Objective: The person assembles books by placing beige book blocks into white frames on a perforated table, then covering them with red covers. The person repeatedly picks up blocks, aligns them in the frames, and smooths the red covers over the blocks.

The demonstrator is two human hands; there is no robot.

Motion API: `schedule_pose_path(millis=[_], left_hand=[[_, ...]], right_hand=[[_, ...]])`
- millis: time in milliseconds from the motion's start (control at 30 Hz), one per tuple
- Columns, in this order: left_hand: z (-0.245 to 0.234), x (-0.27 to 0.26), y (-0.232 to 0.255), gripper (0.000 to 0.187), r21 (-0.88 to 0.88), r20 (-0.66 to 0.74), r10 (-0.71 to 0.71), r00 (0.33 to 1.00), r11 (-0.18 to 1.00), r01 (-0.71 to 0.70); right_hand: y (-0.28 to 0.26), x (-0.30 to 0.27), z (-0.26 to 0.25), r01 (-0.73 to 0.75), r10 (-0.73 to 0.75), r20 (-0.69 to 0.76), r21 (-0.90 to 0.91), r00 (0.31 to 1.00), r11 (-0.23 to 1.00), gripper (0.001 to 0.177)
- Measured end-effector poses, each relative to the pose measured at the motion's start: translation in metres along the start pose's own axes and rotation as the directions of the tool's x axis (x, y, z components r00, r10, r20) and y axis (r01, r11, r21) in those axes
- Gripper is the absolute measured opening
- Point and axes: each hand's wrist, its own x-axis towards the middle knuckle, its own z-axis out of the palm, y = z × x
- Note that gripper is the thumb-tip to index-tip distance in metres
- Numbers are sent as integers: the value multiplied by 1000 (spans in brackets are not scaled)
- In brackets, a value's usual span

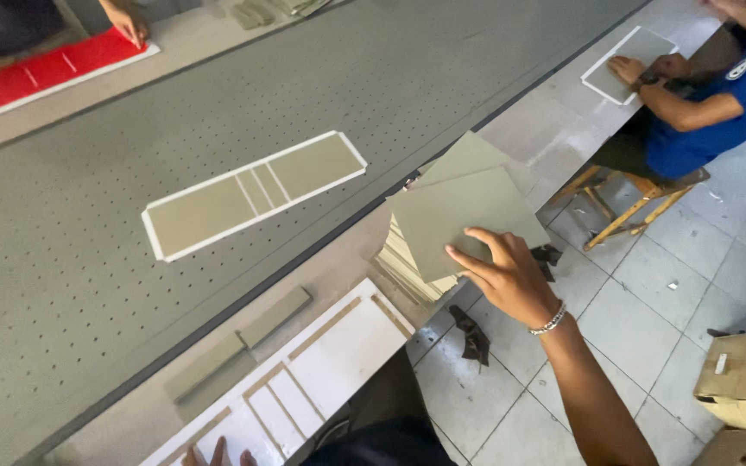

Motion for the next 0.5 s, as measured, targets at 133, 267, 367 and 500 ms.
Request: schedule_pose_path(millis=[133, 267, 367, 500], left_hand=[[-41, -2, 31, 47, 139, -164, 318, 934, 945, -298], [-58, -2, 60, 52, 104, 4, 149, 989, 983, -149], [-63, -12, 53, 53, 138, 45, 88, 995, 986, -94], [-68, -10, 67, 50, 113, 51, 116, 992, 986, -121]], right_hand=[[-49, 7, -38, 114, -106, -158, 38, 982, 993, 38], [-111, -5, -3, 295, -240, -241, 225, 940, 929, 43], [-151, -43, 68, 362, -316, -194, 297, 929, 884, 57], [-166, -118, 177, 354, -406, 31, 430, 913, 830, 63]])
